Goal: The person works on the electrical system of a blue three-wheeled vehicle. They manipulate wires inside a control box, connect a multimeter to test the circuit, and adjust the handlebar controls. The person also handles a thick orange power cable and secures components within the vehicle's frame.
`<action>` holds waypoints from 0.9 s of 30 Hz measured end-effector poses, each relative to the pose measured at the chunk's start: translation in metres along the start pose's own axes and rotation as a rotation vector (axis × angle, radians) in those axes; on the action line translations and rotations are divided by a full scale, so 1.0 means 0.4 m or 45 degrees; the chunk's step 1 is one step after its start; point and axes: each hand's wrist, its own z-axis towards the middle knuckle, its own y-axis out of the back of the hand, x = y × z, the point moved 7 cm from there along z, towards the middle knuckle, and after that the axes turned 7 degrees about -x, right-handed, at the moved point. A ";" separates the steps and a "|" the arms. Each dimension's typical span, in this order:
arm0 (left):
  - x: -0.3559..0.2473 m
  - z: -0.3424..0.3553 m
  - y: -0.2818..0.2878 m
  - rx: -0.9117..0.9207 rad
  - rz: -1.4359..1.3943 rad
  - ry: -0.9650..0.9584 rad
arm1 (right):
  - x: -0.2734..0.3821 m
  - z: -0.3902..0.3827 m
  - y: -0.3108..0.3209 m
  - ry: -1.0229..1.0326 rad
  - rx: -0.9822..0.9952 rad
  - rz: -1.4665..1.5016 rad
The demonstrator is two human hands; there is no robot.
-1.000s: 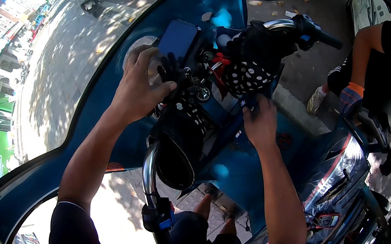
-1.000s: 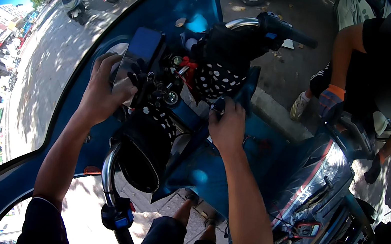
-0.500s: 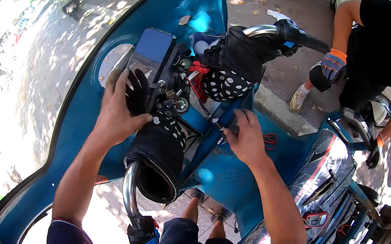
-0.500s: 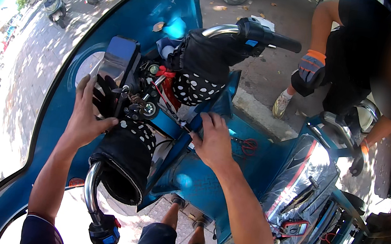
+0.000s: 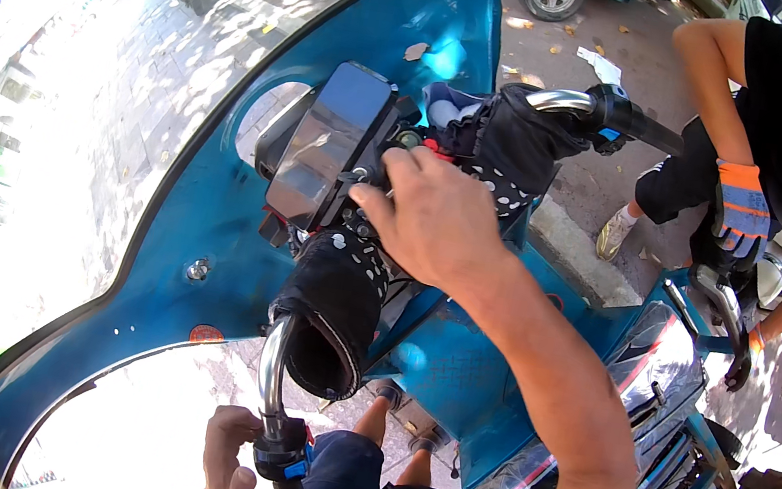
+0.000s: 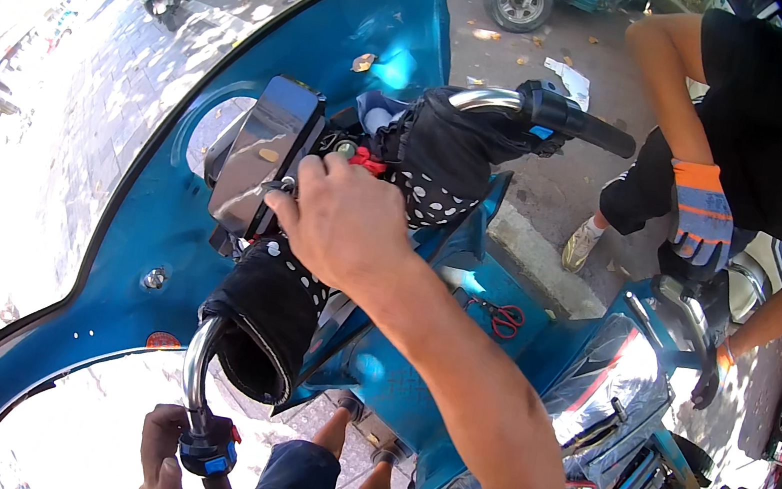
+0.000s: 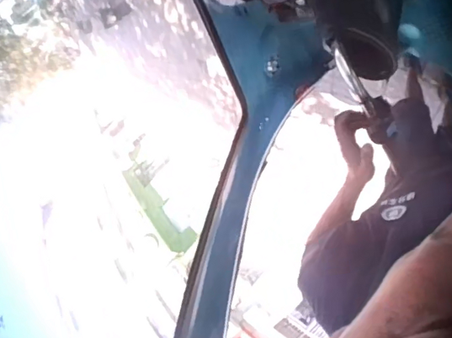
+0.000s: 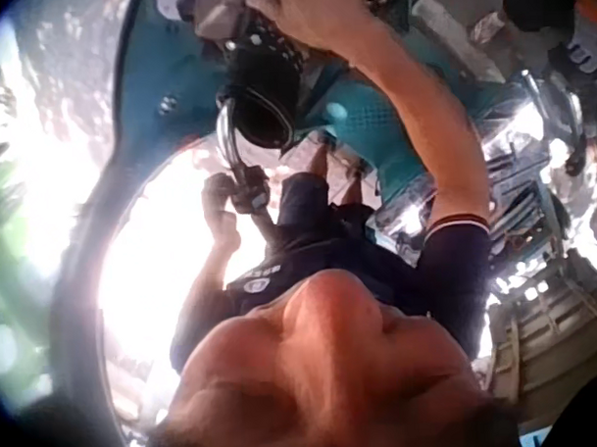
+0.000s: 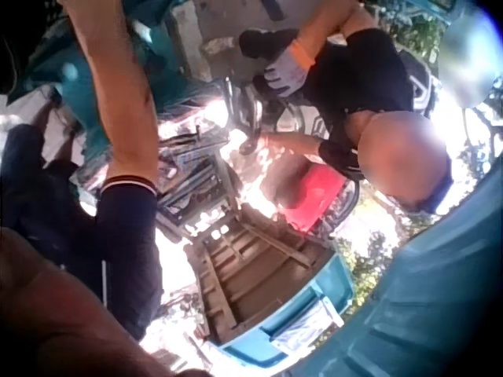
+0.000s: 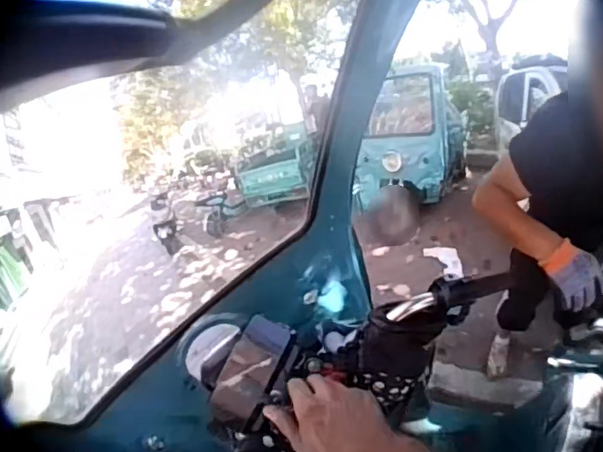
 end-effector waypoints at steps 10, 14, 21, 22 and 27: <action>-0.032 0.140 0.052 -0.245 0.150 -0.385 | -0.354 -0.436 -0.221 -0.642 -0.031 0.012; -0.225 0.334 -0.082 0.188 0.280 -0.805 | -0.343 -0.480 -0.279 -0.743 -0.065 0.194; -0.253 0.527 -0.511 0.752 1.140 -1.473 | -0.268 -0.476 -0.251 -1.104 -0.129 1.207; -0.205 0.557 -0.543 0.809 1.232 -1.509 | -0.250 -0.466 -0.232 -1.146 -0.185 1.371; -0.124 0.607 -0.634 1.139 1.401 -1.274 | -0.216 -0.455 -0.178 -1.328 -0.217 1.631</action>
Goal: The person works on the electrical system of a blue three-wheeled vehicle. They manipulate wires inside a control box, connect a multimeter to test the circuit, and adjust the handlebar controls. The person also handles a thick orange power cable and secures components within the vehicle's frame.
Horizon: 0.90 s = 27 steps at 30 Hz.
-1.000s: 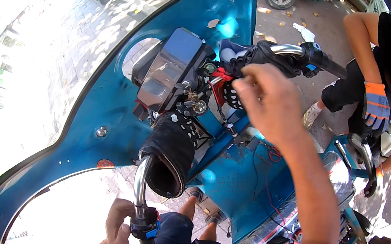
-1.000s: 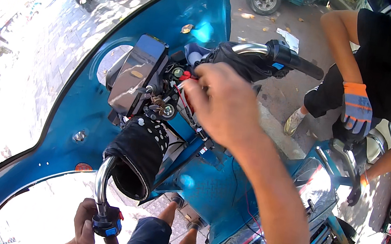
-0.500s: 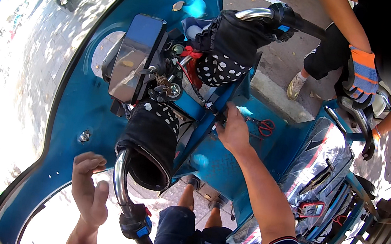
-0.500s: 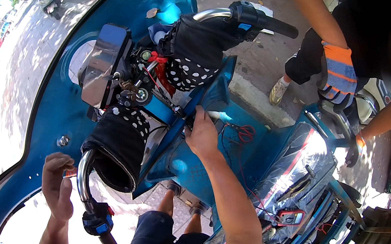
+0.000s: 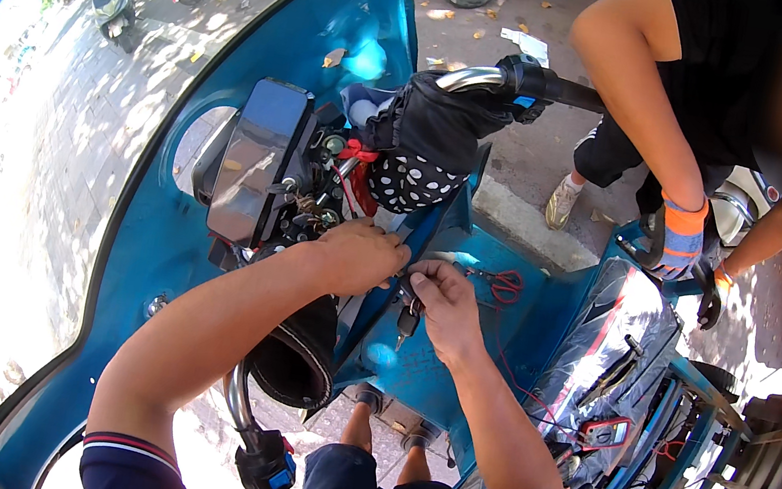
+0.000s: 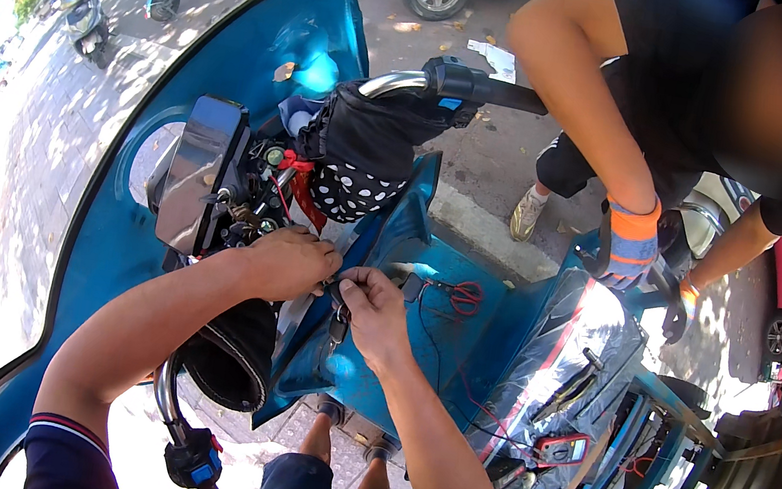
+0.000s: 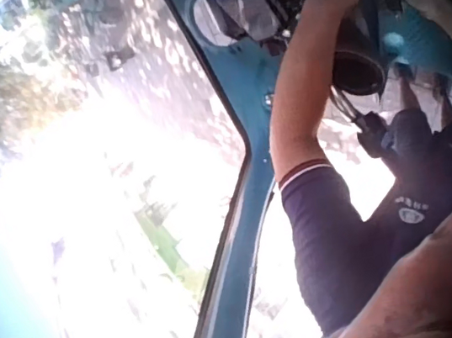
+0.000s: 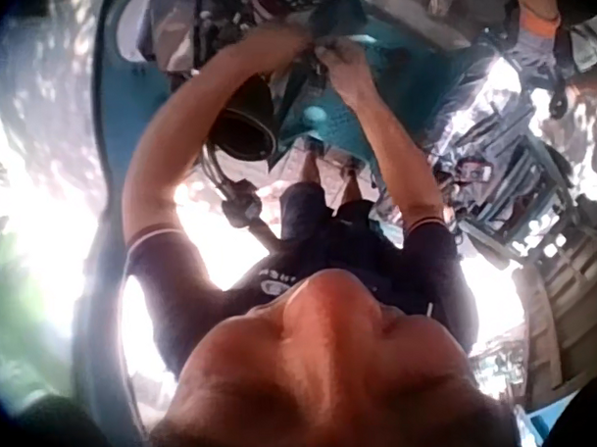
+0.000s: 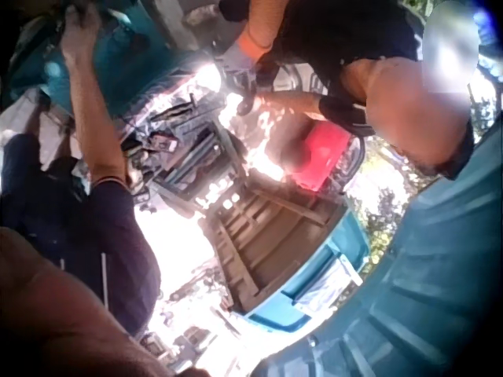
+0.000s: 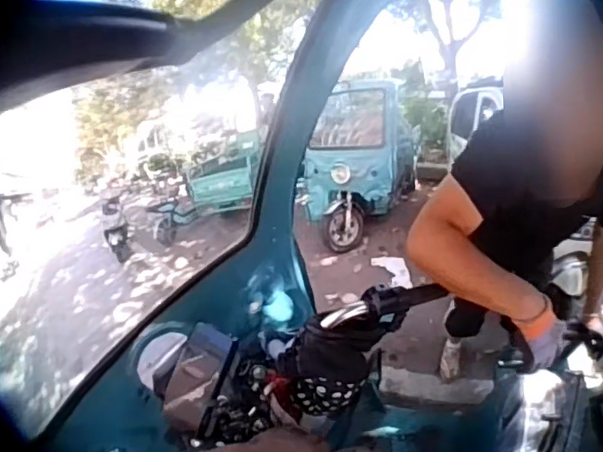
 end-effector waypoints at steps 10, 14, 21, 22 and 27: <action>0.004 -0.006 0.002 -0.236 0.148 -0.096 | -0.054 0.060 0.053 -0.031 -0.073 0.005; 0.002 -0.038 0.018 -0.136 0.108 -0.101 | 0.280 0.080 0.136 0.729 -0.482 -0.410; -0.120 -0.277 0.300 -0.673 -0.669 0.272 | 0.714 0.215 0.163 1.676 -0.633 -1.793; -0.134 -0.388 0.310 -0.816 -0.670 0.349 | 0.719 0.256 0.156 1.526 -0.517 -1.970; -0.336 -0.756 0.155 -1.297 -0.444 0.961 | 0.765 0.415 0.181 0.998 -0.130 -2.247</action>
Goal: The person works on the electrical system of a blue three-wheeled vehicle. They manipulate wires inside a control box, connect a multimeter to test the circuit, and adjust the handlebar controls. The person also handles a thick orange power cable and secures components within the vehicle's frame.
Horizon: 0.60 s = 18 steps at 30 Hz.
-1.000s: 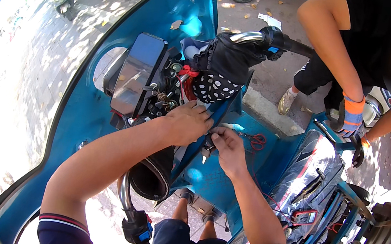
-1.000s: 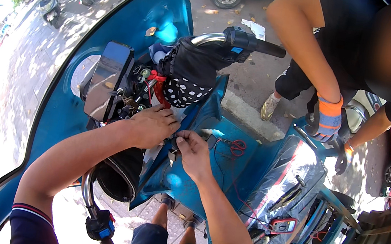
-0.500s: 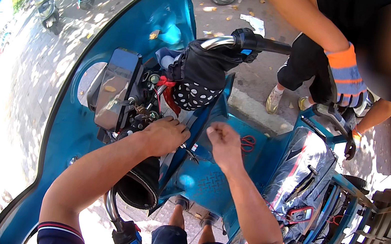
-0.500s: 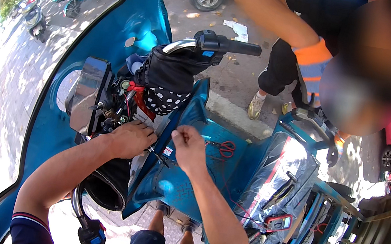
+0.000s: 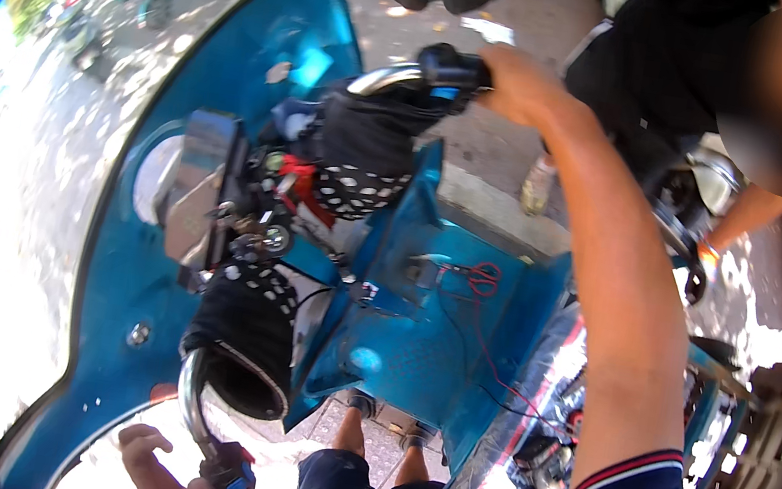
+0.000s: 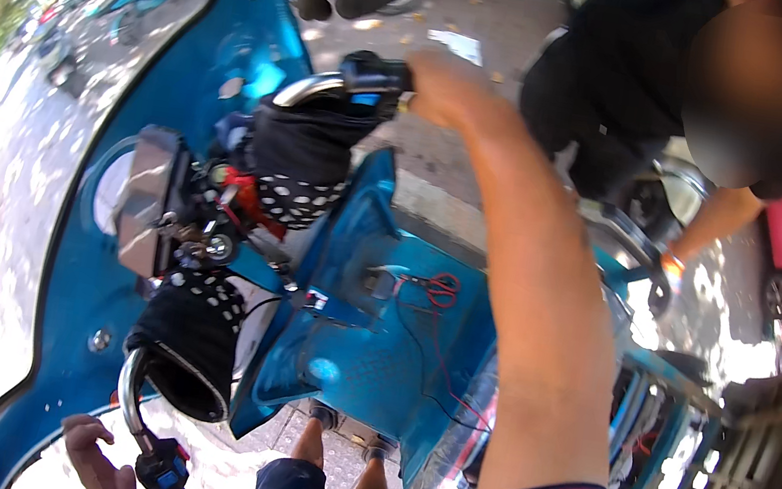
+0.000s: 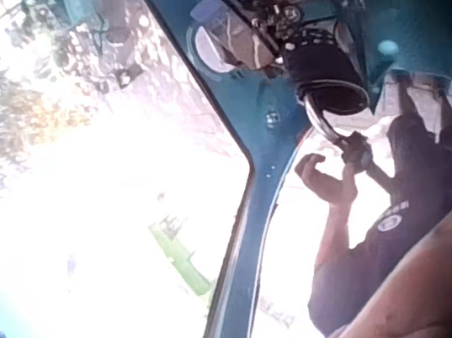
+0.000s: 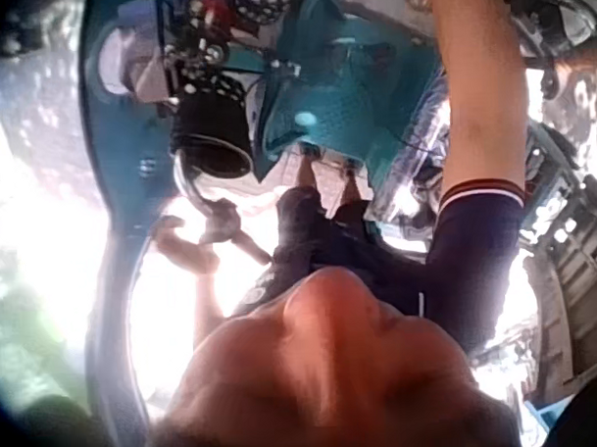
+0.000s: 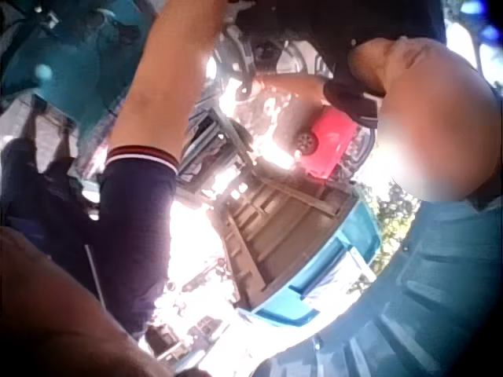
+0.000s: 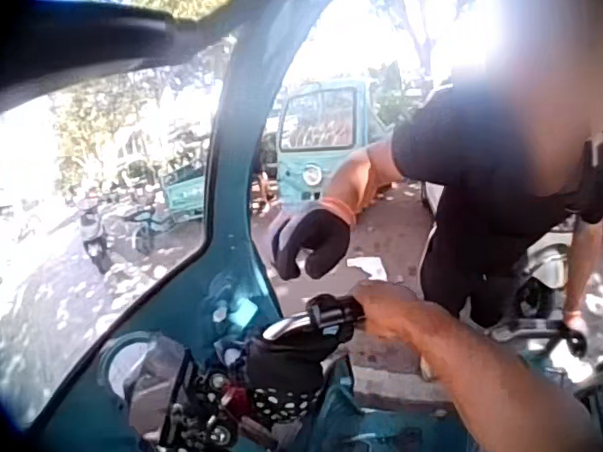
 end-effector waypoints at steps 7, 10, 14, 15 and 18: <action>-0.004 -0.210 -0.094 0.151 -0.341 1.033 | 0.055 -0.022 0.001 -0.229 -0.083 0.032; 0.022 -0.197 -0.046 0.297 -0.136 1.155 | 0.068 -0.058 -0.001 -0.304 0.031 0.040; 0.090 -0.219 -0.012 0.387 -0.172 1.376 | 0.039 -0.124 -0.001 -0.321 0.166 0.018; 0.090 -0.211 -0.007 0.379 -0.164 1.366 | 0.031 -0.134 0.004 -0.248 0.041 0.051; 0.060 -0.167 -0.024 0.370 -0.161 1.247 | 0.030 -0.141 0.018 -0.106 -0.237 0.108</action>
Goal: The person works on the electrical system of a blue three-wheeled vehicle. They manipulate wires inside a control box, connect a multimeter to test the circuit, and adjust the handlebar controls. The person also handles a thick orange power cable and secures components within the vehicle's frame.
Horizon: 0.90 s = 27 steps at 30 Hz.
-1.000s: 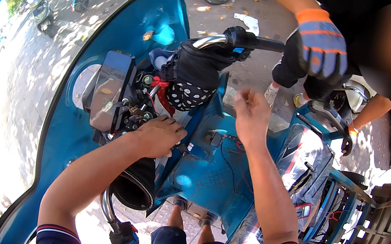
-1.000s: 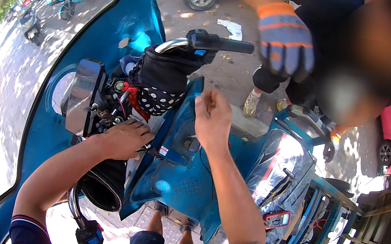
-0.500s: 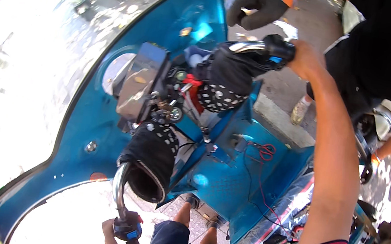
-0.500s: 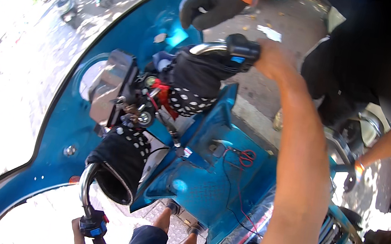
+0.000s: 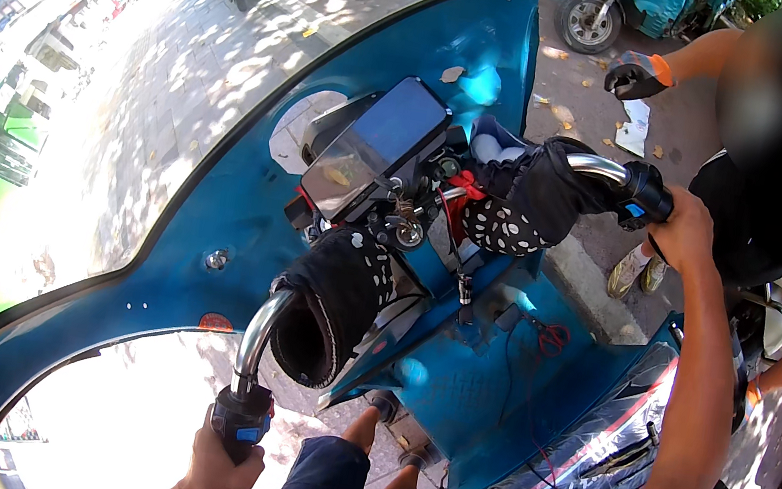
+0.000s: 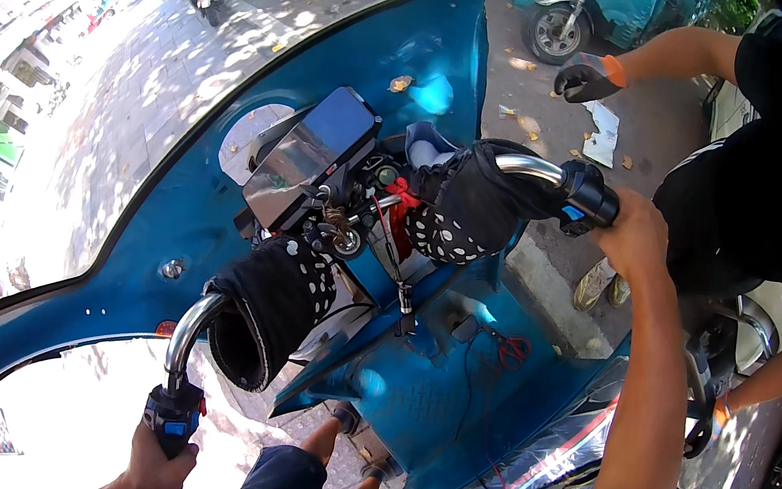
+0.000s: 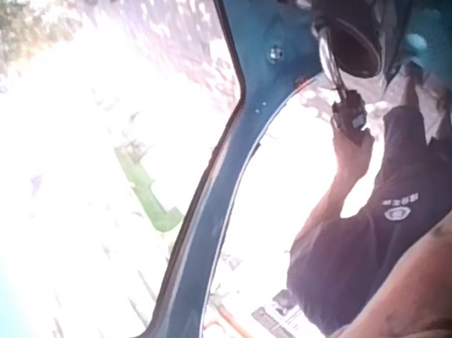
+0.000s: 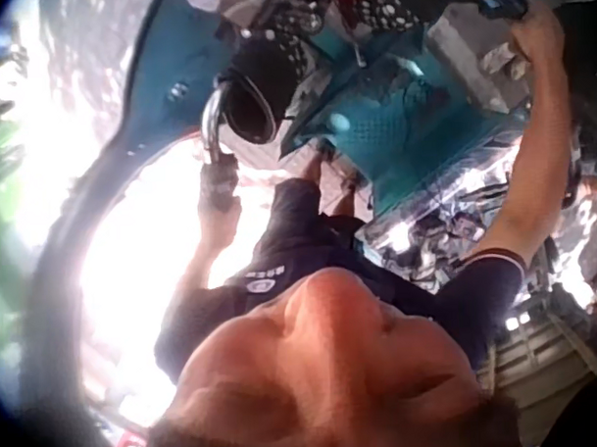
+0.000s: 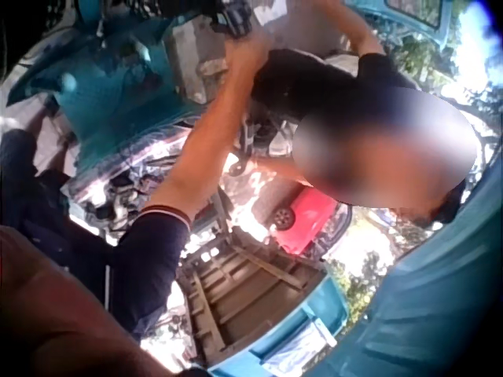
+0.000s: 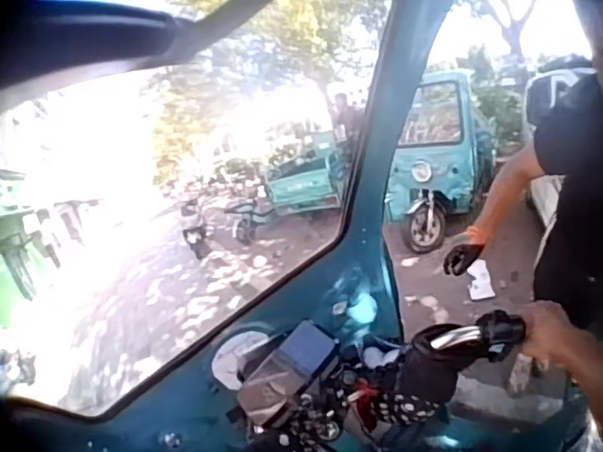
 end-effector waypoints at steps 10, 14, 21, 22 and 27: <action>0.023 -0.001 -0.005 -0.059 -0.041 -0.018 | 0.004 -0.005 -0.017 0.140 -0.276 -0.023; 0.006 0.001 -0.008 -0.053 -0.018 -0.043 | -0.017 -0.007 -0.018 0.160 -0.332 -0.068; -0.031 0.004 -0.004 -0.064 -0.071 -0.148 | 0.005 -0.005 -0.028 0.122 -0.319 -0.049; -0.038 0.003 -0.003 -0.060 -0.089 -0.164 | 0.006 -0.004 -0.031 0.123 -0.330 -0.065; -0.041 -0.003 -0.008 -0.176 0.013 -0.200 | -0.008 -0.006 -0.026 0.116 -0.333 -0.034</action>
